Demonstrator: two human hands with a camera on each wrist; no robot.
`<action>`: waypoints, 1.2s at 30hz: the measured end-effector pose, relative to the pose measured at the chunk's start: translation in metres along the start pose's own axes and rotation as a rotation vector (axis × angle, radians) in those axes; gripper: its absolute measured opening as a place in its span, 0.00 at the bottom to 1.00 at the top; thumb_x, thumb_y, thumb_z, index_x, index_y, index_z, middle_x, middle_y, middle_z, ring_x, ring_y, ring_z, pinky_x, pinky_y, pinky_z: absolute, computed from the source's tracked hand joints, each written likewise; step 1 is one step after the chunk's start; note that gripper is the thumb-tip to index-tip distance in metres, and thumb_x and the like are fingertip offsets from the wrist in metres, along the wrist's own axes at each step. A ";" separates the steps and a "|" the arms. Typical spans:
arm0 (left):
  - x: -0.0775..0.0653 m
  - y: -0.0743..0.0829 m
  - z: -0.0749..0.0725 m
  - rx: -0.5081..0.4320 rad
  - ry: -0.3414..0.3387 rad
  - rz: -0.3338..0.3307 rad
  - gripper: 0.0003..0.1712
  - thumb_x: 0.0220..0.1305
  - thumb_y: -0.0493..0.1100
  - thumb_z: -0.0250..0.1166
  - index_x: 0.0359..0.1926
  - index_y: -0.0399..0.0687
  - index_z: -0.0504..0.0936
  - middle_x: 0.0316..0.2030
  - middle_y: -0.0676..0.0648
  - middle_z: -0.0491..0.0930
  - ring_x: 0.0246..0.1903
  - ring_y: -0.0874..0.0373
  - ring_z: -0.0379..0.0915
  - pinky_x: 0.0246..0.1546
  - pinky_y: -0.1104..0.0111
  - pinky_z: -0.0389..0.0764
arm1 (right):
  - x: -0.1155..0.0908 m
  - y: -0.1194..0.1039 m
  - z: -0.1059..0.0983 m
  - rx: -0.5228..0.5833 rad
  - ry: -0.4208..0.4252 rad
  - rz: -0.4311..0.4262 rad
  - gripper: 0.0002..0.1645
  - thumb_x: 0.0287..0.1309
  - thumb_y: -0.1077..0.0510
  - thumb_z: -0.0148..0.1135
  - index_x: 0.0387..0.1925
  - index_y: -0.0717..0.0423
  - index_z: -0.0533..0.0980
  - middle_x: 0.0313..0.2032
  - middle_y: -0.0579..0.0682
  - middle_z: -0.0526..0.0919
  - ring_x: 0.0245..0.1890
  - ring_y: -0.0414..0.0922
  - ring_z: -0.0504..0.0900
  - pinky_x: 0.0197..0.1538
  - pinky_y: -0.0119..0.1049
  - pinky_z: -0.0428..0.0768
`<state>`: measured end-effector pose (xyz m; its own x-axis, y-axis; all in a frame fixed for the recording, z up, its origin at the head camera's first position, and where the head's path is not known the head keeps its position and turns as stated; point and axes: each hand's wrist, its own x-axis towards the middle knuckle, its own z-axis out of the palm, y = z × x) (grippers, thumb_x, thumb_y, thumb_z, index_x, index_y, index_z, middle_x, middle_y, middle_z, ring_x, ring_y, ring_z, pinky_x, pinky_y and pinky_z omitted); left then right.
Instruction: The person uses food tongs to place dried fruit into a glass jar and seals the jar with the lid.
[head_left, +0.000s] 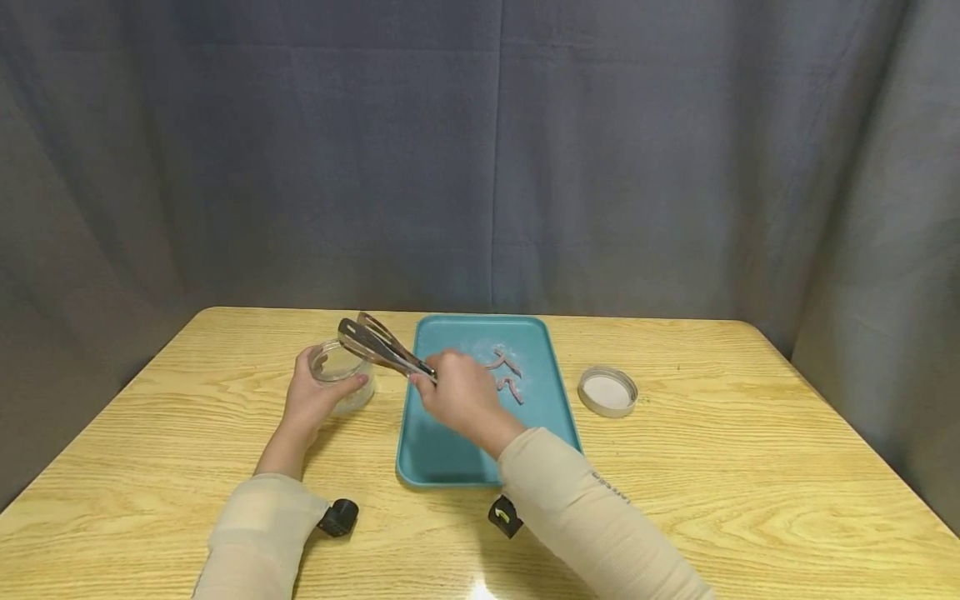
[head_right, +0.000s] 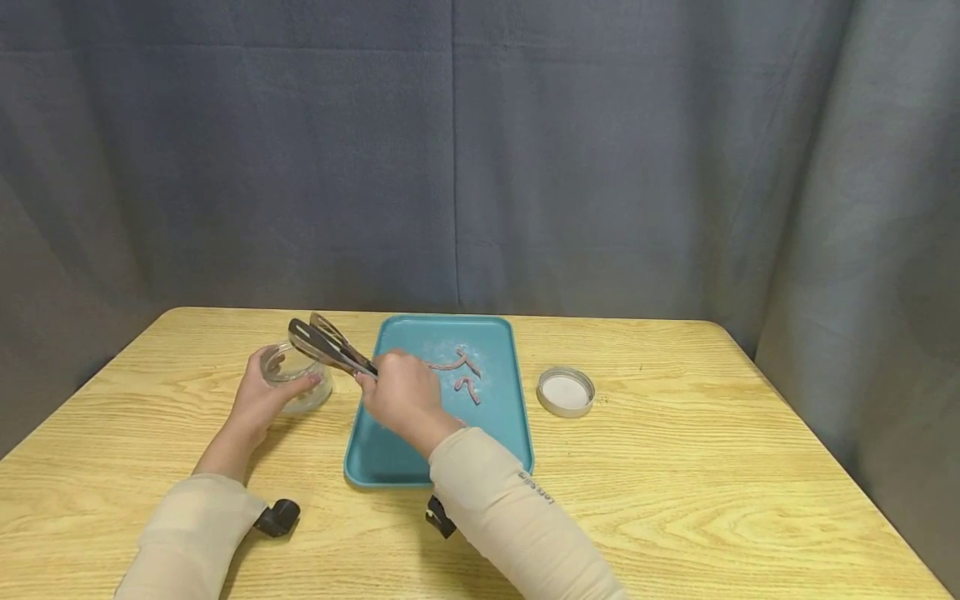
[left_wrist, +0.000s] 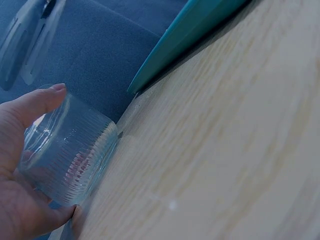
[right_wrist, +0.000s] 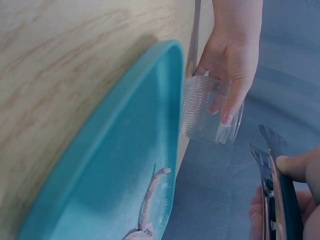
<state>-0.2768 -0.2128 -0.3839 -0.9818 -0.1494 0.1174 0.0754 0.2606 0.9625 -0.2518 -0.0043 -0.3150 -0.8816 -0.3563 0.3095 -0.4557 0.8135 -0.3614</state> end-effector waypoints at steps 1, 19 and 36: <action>0.000 0.000 0.000 0.002 0.000 -0.001 0.56 0.45 0.48 0.68 0.64 0.45 0.39 0.62 0.36 0.44 0.59 0.40 0.41 0.56 0.53 0.51 | 0.000 0.000 -0.001 0.003 0.000 0.002 0.16 0.56 0.47 0.52 0.19 0.50 0.73 0.18 0.45 0.68 0.14 0.40 0.65 0.13 0.31 0.62; 0.000 -0.001 0.001 -0.002 0.021 -0.003 0.55 0.44 0.46 0.69 0.64 0.44 0.40 0.62 0.37 0.46 0.59 0.41 0.43 0.56 0.53 0.51 | -0.001 0.001 -0.035 0.001 0.075 0.019 0.16 0.53 0.44 0.54 0.30 0.52 0.76 0.24 0.46 0.70 0.17 0.40 0.67 0.15 0.32 0.64; 0.000 -0.001 -0.001 -0.014 0.007 -0.006 0.56 0.45 0.48 0.68 0.65 0.45 0.38 0.62 0.36 0.43 0.60 0.40 0.41 0.55 0.52 0.52 | -0.006 0.026 -0.068 -0.037 0.142 0.064 0.25 0.52 0.43 0.54 0.46 0.56 0.75 0.28 0.46 0.71 0.19 0.39 0.69 0.20 0.34 0.67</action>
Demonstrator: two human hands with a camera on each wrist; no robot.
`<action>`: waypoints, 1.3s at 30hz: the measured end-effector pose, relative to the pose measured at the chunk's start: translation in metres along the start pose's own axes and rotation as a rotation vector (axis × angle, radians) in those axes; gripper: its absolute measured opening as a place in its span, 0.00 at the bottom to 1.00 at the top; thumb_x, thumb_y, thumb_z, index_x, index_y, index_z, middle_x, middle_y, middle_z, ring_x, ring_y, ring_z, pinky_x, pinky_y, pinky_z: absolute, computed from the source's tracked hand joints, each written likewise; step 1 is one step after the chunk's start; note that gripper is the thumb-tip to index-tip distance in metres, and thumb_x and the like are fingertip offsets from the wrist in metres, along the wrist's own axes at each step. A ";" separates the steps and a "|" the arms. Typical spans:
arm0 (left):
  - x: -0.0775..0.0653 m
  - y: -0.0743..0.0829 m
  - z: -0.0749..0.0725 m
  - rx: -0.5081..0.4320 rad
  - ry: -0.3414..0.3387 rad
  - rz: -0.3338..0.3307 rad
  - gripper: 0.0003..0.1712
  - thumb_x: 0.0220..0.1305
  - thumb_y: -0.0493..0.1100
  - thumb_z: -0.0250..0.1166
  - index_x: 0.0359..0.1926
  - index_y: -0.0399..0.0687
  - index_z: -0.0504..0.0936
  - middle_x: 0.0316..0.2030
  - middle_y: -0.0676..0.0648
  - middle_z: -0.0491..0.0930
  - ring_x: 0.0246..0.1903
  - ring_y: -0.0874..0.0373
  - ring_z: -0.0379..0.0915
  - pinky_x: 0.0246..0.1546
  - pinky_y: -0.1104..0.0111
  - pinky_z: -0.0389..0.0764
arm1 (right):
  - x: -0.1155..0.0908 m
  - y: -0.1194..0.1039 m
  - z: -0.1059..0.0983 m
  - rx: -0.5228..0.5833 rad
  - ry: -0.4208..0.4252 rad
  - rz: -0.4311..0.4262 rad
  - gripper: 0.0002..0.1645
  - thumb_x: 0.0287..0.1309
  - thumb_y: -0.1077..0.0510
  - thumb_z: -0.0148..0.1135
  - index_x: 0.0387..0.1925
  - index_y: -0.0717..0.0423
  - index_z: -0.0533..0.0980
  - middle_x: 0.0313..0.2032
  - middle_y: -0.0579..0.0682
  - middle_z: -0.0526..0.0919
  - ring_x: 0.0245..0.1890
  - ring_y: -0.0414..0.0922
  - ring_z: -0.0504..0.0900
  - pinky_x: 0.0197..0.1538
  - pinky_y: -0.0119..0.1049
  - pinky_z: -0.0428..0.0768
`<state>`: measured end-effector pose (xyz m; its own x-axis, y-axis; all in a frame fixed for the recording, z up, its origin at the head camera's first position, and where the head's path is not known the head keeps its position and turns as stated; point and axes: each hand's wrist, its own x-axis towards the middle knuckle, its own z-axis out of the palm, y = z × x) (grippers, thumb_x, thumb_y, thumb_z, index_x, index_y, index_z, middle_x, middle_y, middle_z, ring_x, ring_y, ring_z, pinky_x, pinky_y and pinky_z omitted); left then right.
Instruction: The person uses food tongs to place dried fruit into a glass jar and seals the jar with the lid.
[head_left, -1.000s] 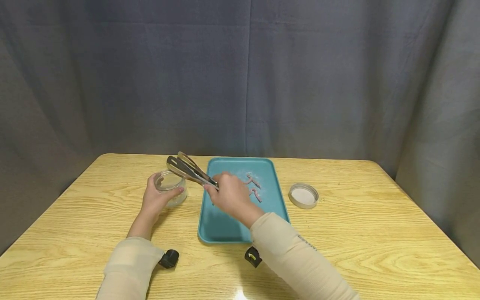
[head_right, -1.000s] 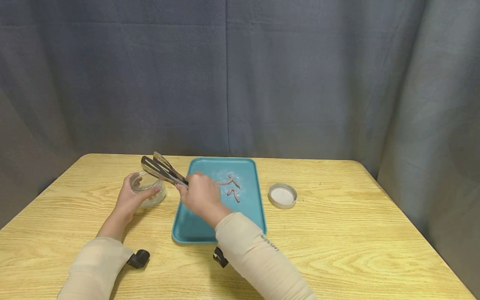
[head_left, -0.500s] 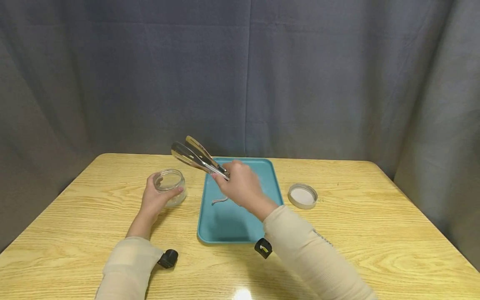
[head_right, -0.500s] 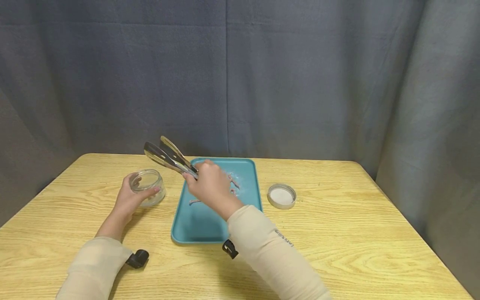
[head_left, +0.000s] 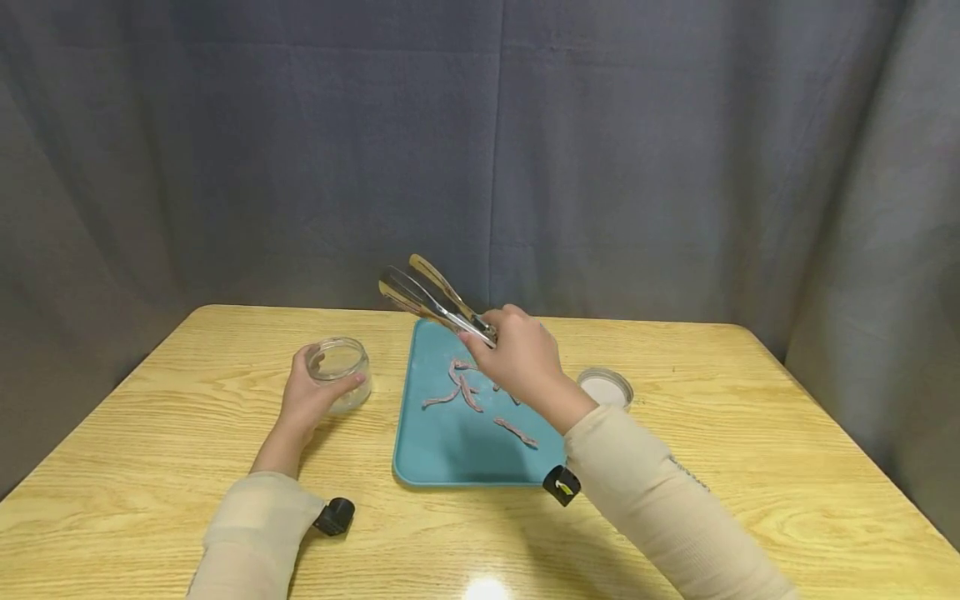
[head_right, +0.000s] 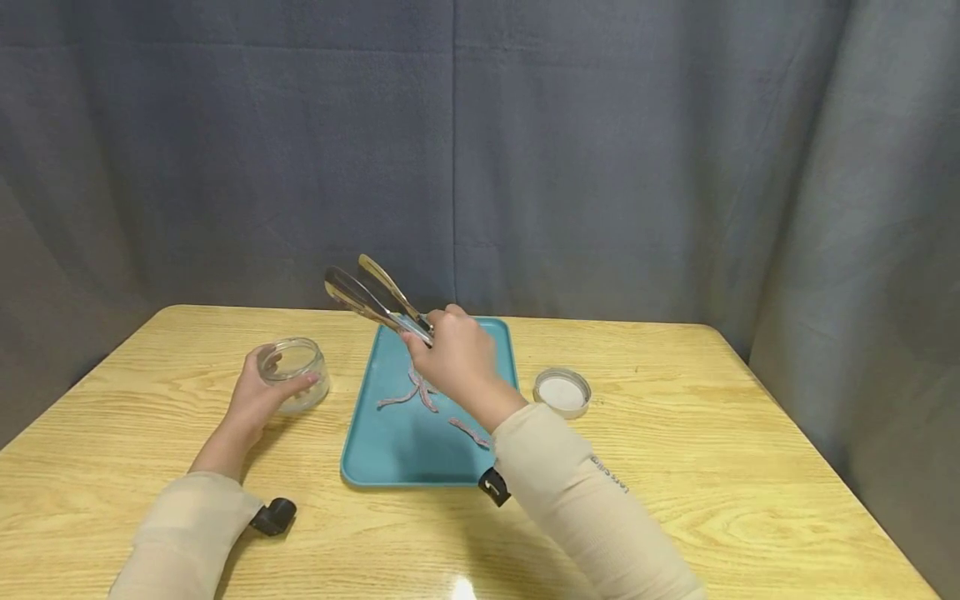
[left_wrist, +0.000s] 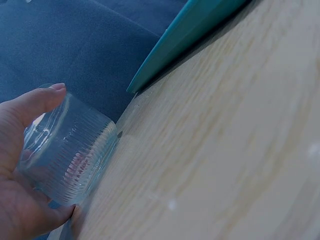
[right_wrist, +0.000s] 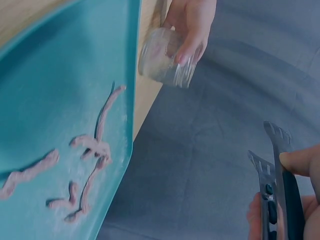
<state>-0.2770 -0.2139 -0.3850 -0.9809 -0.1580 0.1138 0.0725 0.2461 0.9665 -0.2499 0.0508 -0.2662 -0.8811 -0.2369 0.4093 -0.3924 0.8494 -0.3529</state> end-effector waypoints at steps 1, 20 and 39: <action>0.000 0.000 0.000 -0.002 -0.001 -0.001 0.56 0.45 0.47 0.68 0.65 0.45 0.38 0.62 0.36 0.43 0.60 0.40 0.41 0.55 0.52 0.52 | -0.001 0.002 -0.002 -0.004 0.003 0.003 0.25 0.52 0.43 0.54 0.46 0.56 0.75 0.28 0.46 0.71 0.19 0.39 0.69 0.20 0.34 0.67; -0.003 0.001 0.004 0.002 -0.005 0.009 0.56 0.45 0.49 0.68 0.65 0.45 0.38 0.63 0.37 0.43 0.59 0.39 0.41 0.54 0.51 0.52 | -0.019 0.048 -0.020 -0.081 -0.006 0.039 0.24 0.51 0.44 0.56 0.42 0.58 0.75 0.31 0.51 0.74 0.25 0.44 0.71 0.22 0.38 0.69; -0.002 0.001 0.004 0.005 -0.003 0.009 0.56 0.45 0.49 0.68 0.65 0.46 0.39 0.62 0.38 0.44 0.59 0.40 0.43 0.54 0.51 0.53 | -0.044 0.071 -0.010 -0.152 -0.118 0.077 0.25 0.50 0.43 0.57 0.42 0.58 0.76 0.31 0.51 0.75 0.14 0.41 0.66 0.12 0.34 0.62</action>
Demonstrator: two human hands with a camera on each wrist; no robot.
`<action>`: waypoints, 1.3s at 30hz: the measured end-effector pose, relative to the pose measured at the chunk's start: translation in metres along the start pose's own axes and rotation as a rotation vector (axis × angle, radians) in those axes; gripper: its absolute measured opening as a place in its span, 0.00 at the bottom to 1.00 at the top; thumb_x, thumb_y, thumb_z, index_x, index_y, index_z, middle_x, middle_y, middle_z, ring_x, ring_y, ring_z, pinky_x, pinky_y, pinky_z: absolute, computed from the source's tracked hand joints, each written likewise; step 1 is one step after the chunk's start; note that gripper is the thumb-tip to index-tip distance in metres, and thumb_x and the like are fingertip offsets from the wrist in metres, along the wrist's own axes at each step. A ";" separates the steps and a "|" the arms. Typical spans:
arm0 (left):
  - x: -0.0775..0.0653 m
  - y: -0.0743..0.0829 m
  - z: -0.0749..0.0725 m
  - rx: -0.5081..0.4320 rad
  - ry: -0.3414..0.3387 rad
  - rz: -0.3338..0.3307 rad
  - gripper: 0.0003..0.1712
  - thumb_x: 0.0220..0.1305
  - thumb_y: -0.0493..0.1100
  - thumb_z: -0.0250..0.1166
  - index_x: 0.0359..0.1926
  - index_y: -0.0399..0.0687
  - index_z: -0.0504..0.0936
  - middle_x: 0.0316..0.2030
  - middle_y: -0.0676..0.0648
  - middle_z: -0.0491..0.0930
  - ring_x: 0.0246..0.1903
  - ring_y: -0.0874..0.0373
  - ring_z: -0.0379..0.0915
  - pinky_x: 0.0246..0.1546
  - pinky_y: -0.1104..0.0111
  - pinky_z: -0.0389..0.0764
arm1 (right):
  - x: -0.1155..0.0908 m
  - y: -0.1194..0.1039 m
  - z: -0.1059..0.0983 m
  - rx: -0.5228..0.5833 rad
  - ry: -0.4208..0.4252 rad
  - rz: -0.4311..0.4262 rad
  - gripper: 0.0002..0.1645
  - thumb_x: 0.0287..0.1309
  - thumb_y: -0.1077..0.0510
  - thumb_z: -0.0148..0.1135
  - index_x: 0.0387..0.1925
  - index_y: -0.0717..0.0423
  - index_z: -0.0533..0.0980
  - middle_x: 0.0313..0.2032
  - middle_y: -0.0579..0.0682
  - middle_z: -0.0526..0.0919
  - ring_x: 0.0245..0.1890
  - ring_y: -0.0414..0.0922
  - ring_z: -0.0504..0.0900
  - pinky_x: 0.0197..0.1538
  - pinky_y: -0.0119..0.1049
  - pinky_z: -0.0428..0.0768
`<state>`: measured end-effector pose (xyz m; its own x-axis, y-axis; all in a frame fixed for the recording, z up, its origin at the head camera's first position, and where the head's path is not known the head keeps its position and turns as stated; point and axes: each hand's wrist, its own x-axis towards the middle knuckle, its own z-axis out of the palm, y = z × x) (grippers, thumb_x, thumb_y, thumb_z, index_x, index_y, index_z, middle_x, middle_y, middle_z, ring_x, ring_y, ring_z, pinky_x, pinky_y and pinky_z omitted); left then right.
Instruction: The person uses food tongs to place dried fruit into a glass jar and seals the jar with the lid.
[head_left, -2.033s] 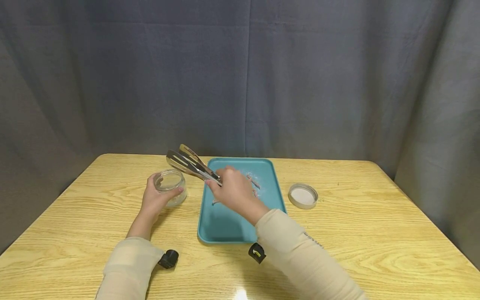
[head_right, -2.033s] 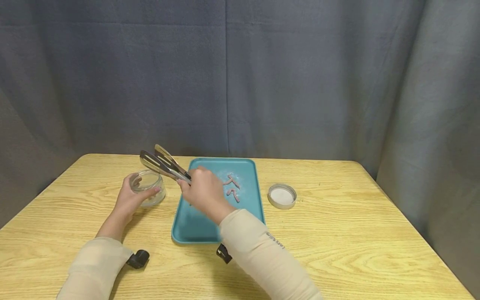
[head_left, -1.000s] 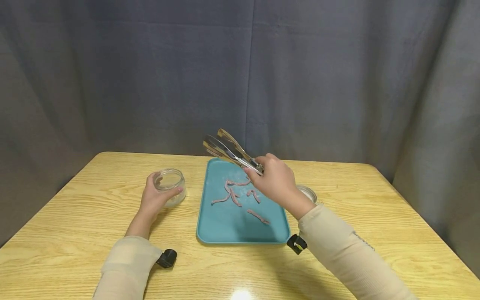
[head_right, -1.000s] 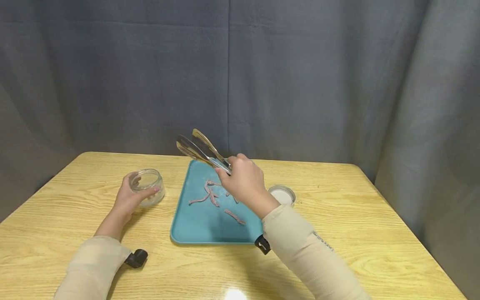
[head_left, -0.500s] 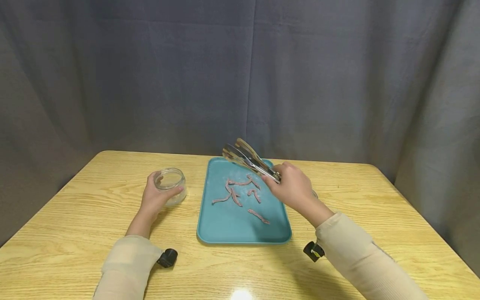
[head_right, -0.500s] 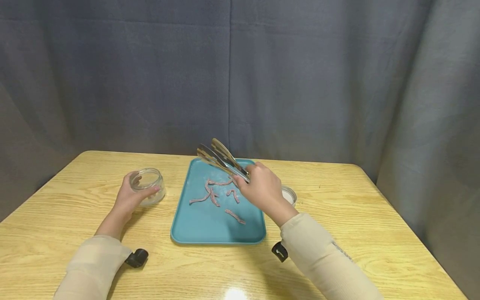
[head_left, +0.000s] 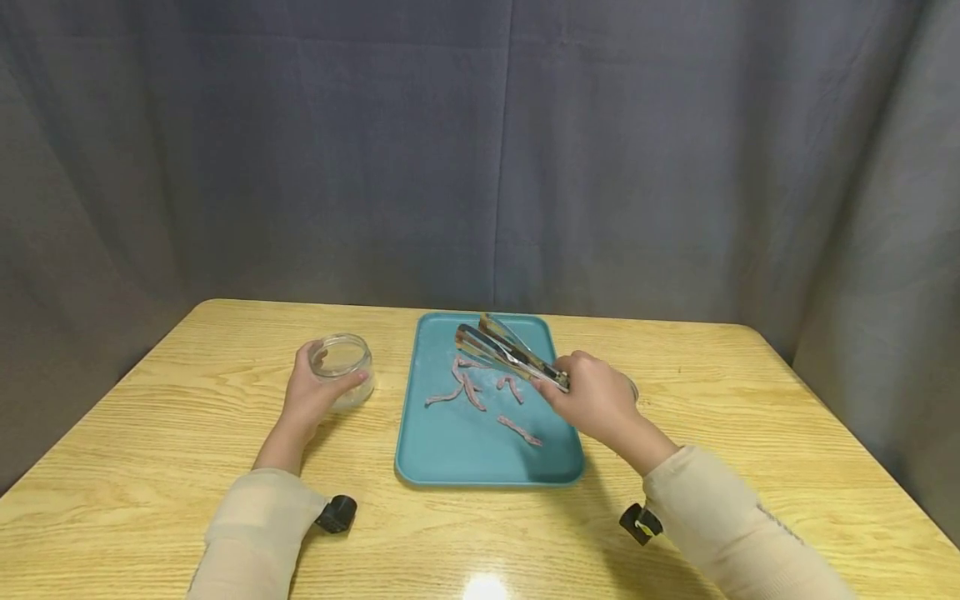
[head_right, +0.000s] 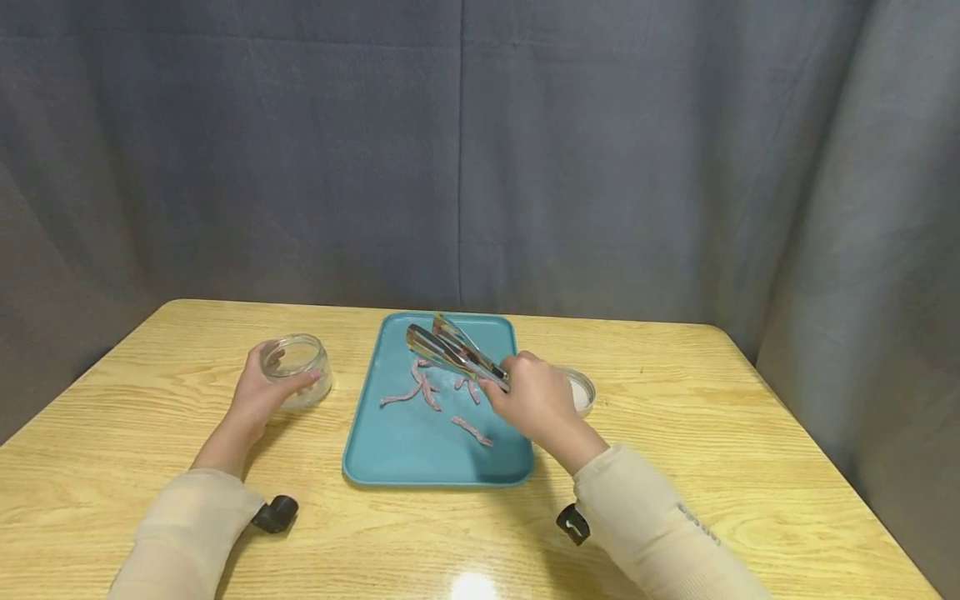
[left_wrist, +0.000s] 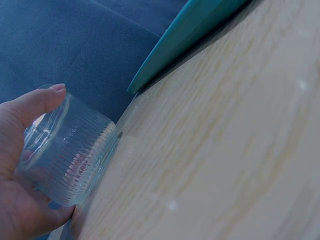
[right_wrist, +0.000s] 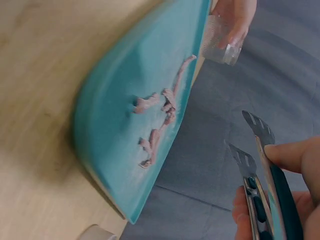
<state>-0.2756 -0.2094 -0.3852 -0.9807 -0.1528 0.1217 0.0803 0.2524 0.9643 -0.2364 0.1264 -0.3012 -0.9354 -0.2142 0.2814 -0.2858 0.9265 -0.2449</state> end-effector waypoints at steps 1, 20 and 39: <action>0.000 0.000 0.000 0.000 0.000 0.003 0.56 0.45 0.49 0.68 0.65 0.46 0.39 0.62 0.38 0.44 0.59 0.40 0.43 0.54 0.51 0.54 | -0.001 0.001 0.002 -0.018 0.007 -0.010 0.25 0.49 0.43 0.57 0.41 0.58 0.77 0.30 0.50 0.76 0.13 0.40 0.65 0.11 0.34 0.62; 0.000 0.001 -0.001 0.006 -0.007 0.004 0.56 0.45 0.49 0.68 0.65 0.45 0.39 0.63 0.38 0.44 0.59 0.39 0.43 0.54 0.51 0.55 | -0.019 0.014 0.030 -0.039 -0.049 -0.090 0.15 0.46 0.49 0.63 0.30 0.57 0.78 0.24 0.48 0.76 0.16 0.39 0.67 0.18 0.34 0.66; -0.002 0.003 -0.001 -0.004 -0.003 -0.005 0.55 0.45 0.48 0.68 0.65 0.45 0.39 0.62 0.38 0.44 0.59 0.39 0.43 0.54 0.52 0.54 | -0.022 0.011 0.038 -0.096 -0.006 -0.173 0.12 0.47 0.54 0.63 0.16 0.51 0.72 0.15 0.43 0.65 0.13 0.38 0.62 0.15 0.32 0.62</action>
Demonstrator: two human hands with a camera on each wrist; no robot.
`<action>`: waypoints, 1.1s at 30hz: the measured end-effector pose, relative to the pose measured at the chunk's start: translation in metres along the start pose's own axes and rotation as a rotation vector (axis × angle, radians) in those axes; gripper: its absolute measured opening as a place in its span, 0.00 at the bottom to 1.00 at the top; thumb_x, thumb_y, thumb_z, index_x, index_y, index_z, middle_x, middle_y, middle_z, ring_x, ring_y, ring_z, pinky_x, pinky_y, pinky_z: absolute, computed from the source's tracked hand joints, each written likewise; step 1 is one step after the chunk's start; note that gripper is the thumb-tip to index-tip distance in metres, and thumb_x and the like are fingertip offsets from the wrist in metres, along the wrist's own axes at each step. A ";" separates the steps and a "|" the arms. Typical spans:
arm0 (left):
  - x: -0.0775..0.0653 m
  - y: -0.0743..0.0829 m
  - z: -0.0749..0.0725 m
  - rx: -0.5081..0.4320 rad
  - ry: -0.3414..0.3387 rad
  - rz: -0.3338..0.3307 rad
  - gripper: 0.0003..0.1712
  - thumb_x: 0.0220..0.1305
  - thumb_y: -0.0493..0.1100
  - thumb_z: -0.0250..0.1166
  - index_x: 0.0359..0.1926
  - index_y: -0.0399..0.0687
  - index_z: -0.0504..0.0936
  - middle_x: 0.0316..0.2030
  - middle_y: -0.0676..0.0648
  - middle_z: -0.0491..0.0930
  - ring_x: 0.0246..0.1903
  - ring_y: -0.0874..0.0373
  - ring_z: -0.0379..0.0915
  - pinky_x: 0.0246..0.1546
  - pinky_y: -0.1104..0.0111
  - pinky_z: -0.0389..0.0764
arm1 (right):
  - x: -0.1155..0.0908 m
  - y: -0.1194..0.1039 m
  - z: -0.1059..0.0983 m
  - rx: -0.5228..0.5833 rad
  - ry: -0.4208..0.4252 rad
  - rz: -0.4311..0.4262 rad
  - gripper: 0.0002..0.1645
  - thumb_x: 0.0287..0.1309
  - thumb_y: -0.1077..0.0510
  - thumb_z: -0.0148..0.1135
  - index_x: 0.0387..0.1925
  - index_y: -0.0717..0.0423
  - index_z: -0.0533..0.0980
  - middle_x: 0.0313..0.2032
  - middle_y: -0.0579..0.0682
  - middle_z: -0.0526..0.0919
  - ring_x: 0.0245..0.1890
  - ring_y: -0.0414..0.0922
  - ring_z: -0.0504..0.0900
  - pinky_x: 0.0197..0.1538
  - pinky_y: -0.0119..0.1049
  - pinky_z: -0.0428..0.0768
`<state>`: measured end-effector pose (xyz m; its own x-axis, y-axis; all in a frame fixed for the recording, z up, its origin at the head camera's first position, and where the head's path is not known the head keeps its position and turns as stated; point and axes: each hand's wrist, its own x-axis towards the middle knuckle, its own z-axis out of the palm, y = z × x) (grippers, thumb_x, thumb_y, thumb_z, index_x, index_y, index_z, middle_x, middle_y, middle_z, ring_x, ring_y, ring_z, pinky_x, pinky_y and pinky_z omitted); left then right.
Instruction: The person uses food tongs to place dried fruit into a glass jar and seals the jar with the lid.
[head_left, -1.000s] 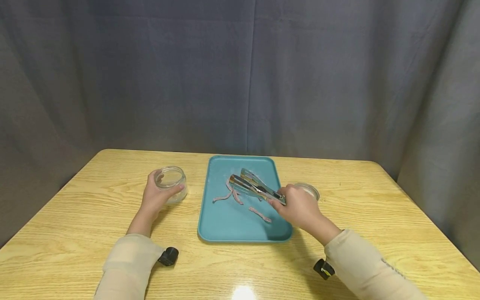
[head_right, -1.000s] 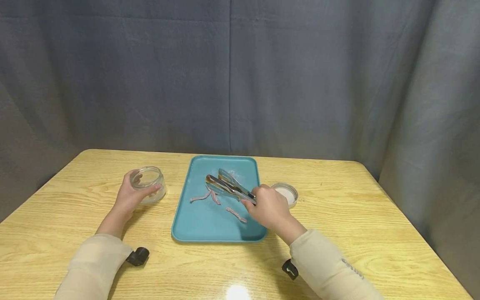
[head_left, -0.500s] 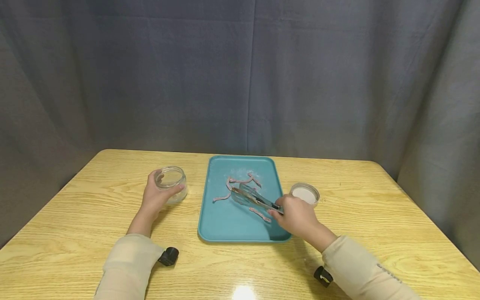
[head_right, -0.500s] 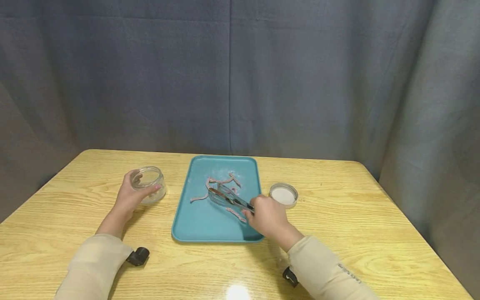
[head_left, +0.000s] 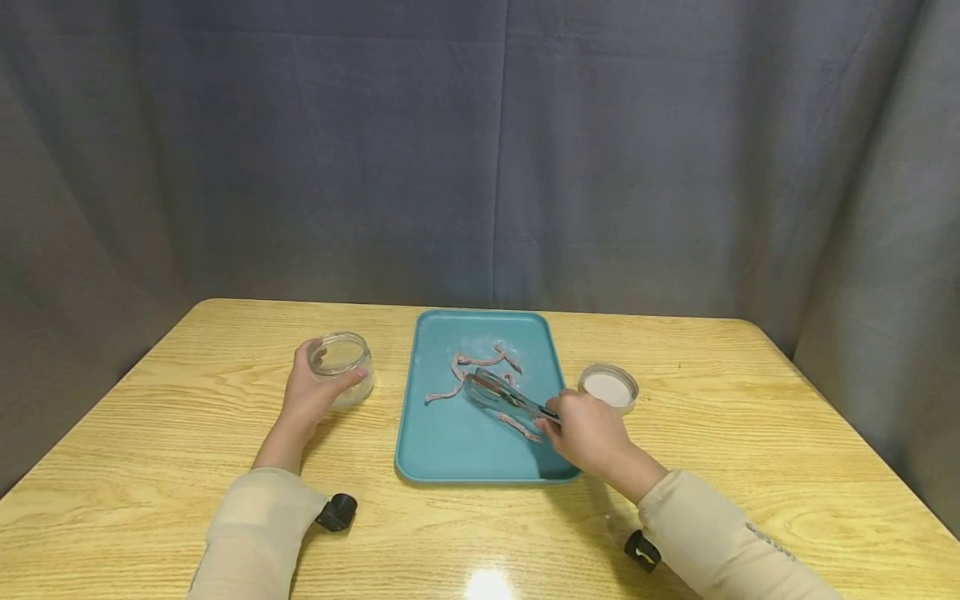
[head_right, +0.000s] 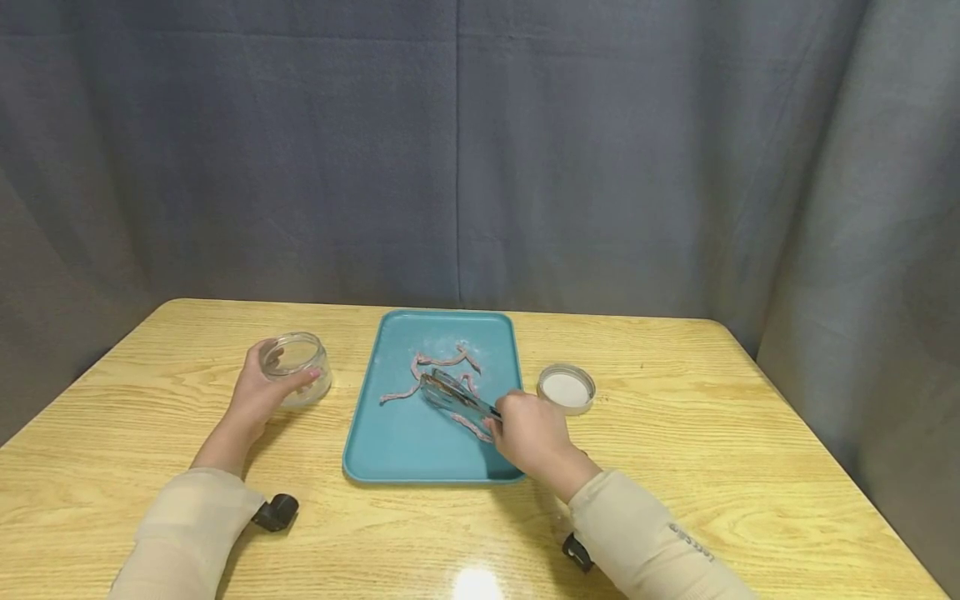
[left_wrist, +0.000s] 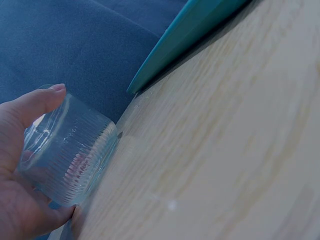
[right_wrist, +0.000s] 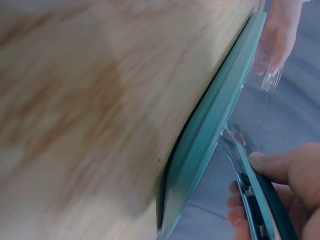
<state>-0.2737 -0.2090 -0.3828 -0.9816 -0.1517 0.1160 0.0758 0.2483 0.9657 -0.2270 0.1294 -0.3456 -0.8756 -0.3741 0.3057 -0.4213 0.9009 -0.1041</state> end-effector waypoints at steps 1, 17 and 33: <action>0.000 0.000 0.000 -0.001 0.001 0.001 0.55 0.45 0.48 0.68 0.65 0.45 0.39 0.62 0.38 0.44 0.59 0.40 0.43 0.54 0.52 0.54 | 0.000 0.000 0.000 -0.006 0.006 -0.008 0.13 0.47 0.55 0.63 0.15 0.50 0.70 0.15 0.43 0.64 0.13 0.38 0.62 0.14 0.32 0.62; 0.001 -0.002 0.001 -0.003 -0.004 0.002 0.56 0.45 0.49 0.68 0.65 0.46 0.39 0.63 0.38 0.43 0.59 0.39 0.41 0.54 0.51 0.53 | -0.004 0.002 0.001 -0.049 0.069 -0.076 0.17 0.46 0.59 0.63 0.11 0.50 0.66 0.13 0.43 0.62 0.13 0.38 0.61 0.15 0.32 0.64; 0.003 -0.003 0.000 -0.007 -0.009 0.007 0.56 0.45 0.49 0.68 0.65 0.47 0.38 0.63 0.38 0.43 0.59 0.39 0.42 0.54 0.51 0.53 | -0.009 0.013 -0.001 -0.006 0.041 -0.057 0.22 0.48 0.60 0.61 0.08 0.49 0.62 0.12 0.42 0.61 0.13 0.39 0.59 0.14 0.31 0.59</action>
<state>-0.2765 -0.2097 -0.3853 -0.9825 -0.1417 0.1211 0.0842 0.2422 0.9666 -0.2247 0.1447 -0.3488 -0.8400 -0.4152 0.3494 -0.4681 0.8801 -0.0795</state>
